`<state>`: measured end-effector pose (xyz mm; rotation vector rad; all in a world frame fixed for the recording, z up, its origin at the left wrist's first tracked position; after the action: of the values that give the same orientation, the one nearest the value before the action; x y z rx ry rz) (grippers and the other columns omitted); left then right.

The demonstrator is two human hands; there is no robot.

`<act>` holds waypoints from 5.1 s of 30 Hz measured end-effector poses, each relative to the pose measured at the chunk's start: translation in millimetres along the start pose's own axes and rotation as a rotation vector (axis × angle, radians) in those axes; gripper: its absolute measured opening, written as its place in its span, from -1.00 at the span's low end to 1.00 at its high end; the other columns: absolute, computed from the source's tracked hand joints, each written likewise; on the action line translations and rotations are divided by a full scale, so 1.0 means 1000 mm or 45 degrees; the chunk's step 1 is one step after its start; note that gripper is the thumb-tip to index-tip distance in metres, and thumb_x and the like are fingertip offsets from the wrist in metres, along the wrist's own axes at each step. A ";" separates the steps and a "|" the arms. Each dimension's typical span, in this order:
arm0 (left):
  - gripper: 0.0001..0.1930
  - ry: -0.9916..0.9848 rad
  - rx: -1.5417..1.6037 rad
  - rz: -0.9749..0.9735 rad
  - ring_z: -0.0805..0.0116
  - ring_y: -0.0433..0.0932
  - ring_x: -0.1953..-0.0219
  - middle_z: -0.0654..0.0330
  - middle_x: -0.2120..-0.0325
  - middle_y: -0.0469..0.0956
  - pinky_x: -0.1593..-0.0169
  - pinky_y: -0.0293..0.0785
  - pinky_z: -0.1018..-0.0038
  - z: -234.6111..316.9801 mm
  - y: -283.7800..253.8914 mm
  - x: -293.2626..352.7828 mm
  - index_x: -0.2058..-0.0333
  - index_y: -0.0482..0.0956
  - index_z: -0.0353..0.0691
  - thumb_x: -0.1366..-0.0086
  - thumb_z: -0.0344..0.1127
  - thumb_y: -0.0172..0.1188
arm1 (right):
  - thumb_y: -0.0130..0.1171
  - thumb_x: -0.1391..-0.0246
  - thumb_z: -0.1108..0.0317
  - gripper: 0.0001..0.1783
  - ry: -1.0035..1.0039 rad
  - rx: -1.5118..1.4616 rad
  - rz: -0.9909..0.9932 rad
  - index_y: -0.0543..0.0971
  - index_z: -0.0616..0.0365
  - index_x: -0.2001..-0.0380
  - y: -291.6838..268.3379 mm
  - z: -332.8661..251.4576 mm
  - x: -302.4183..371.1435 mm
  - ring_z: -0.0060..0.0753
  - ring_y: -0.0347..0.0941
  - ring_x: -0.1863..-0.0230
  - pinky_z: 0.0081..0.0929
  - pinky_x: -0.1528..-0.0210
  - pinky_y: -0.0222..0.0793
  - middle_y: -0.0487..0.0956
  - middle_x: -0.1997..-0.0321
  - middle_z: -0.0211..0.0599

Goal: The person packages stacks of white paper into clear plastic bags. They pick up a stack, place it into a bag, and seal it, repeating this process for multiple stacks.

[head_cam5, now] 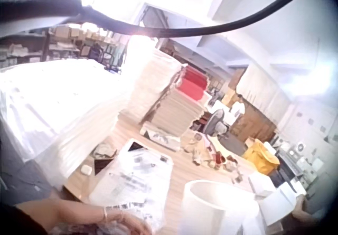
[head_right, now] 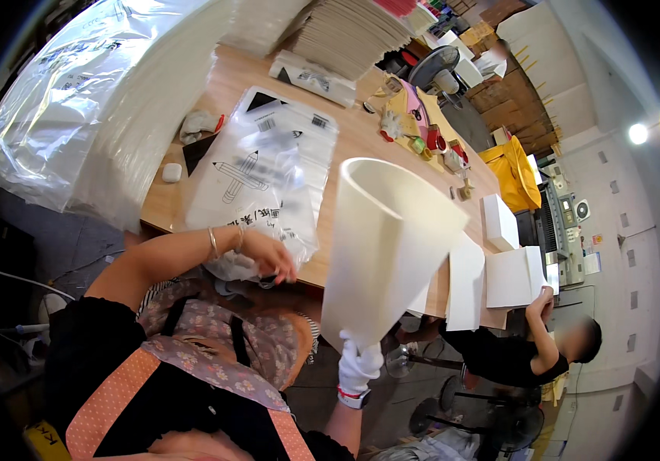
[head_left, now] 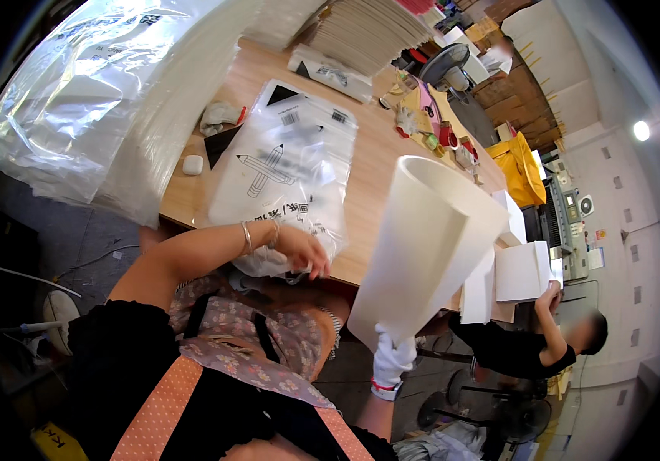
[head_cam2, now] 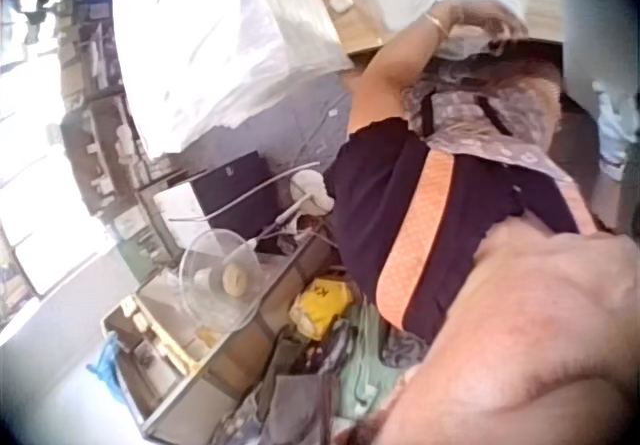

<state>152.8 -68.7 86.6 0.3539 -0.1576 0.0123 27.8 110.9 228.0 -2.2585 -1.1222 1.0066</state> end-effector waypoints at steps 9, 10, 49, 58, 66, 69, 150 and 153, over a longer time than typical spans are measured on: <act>-0.69 0.311 -0.386 1.301 0.63 0.38 0.57 0.28 0.48 0.46 0.55 0.30 0.69 0.027 -0.202 0.068 0.12 0.42 -0.26 -0.14 -0.35 0.12 | 0.02 0.08 0.33 -0.59 -0.214 0.695 -0.894 0.44 -0.16 0.07 0.110 0.036 0.015 -0.05 0.49 0.35 -0.19 0.37 0.41 0.54 0.20 -0.24; -0.69 0.458 -0.425 1.262 0.59 0.41 0.52 0.26 0.47 0.48 0.49 0.35 0.64 0.057 -0.177 0.064 0.12 0.42 -0.25 -0.13 -0.35 0.13 | 0.05 0.09 0.28 -0.57 -0.121 0.719 -1.003 0.43 -0.11 0.06 0.114 0.036 0.011 -0.04 0.48 0.29 -0.17 0.30 0.40 0.53 0.21 -0.18; -0.86 0.090 -0.699 1.708 0.22 0.41 0.37 -0.02 0.30 0.42 0.26 0.34 0.37 -0.134 0.079 0.246 0.28 0.32 -0.30 -0.23 -0.39 0.01 | -0.02 -0.04 0.42 -0.39 -0.281 -0.077 -0.499 0.12 0.19 -0.19 0.126 0.027 0.096 -0.04 0.44 0.12 -0.29 0.17 0.38 0.45 0.04 0.03; -0.92 0.341 -0.968 1.869 0.13 0.44 0.48 0.03 0.50 0.41 0.39 0.37 0.39 -0.070 0.061 0.246 0.38 0.40 -0.34 -0.14 -0.53 -0.06 | 0.02 -0.09 0.29 -0.60 0.628 -0.584 -0.616 0.39 0.13 -0.01 0.143 0.155 0.128 -0.33 0.49 0.17 -0.44 0.15 0.42 0.54 0.20 -0.24; -0.85 0.943 -1.690 1.269 0.15 0.46 0.47 0.10 0.46 0.42 0.40 0.42 0.41 0.147 0.131 0.211 0.45 0.47 -0.28 0.06 -0.60 0.08 | -0.05 -0.15 0.31 -0.51 0.909 -2.017 -0.800 0.20 0.21 -0.13 0.291 0.029 0.114 -0.28 0.36 0.00 -0.35 0.05 0.39 0.34 -0.08 -0.18; -0.89 1.159 -1.979 1.328 0.23 0.49 0.46 0.15 0.52 0.43 0.40 0.44 0.44 0.195 0.177 0.266 0.46 0.48 -0.24 0.03 -0.55 0.08 | -0.02 -0.15 0.26 -0.55 0.878 -2.184 -0.795 0.25 0.20 -0.07 0.260 -0.069 0.032 -0.38 0.39 0.11 -0.40 0.10 0.40 0.39 0.05 -0.34; -0.83 0.282 0.037 1.001 0.74 0.12 0.73 0.15 0.27 0.57 0.56 0.24 0.75 0.005 -0.023 0.056 0.22 0.43 -0.19 -0.20 -0.36 0.01 | -0.12 -0.15 0.18 -0.68 0.157 0.201 -0.094 0.44 0.06 0.10 0.050 0.294 -0.106 -0.15 0.46 0.27 -0.35 0.23 0.35 0.55 0.29 -0.17; -0.70 0.078 -0.052 0.849 0.73 0.19 0.69 0.31 0.19 0.54 0.55 0.24 0.78 -0.014 -0.007 -0.004 0.15 0.46 -0.17 -0.28 -0.11 -0.05 | -0.10 -0.15 0.20 -0.76 0.152 0.438 0.153 0.50 0.09 0.35 0.039 0.240 -0.099 0.01 0.42 0.35 -0.21 0.35 0.32 0.50 0.39 -0.07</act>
<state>151.7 -70.1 71.2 0.2472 -0.2095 0.6771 -175.9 20.3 88.7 -2.0924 -0.7086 1.0082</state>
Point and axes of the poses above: each hand's wrist, its own x-axis away from the middle knuckle, its own y-axis out of the palm, z = x × y, the point moved 9 cm from there along -x, towards the middle knuckle
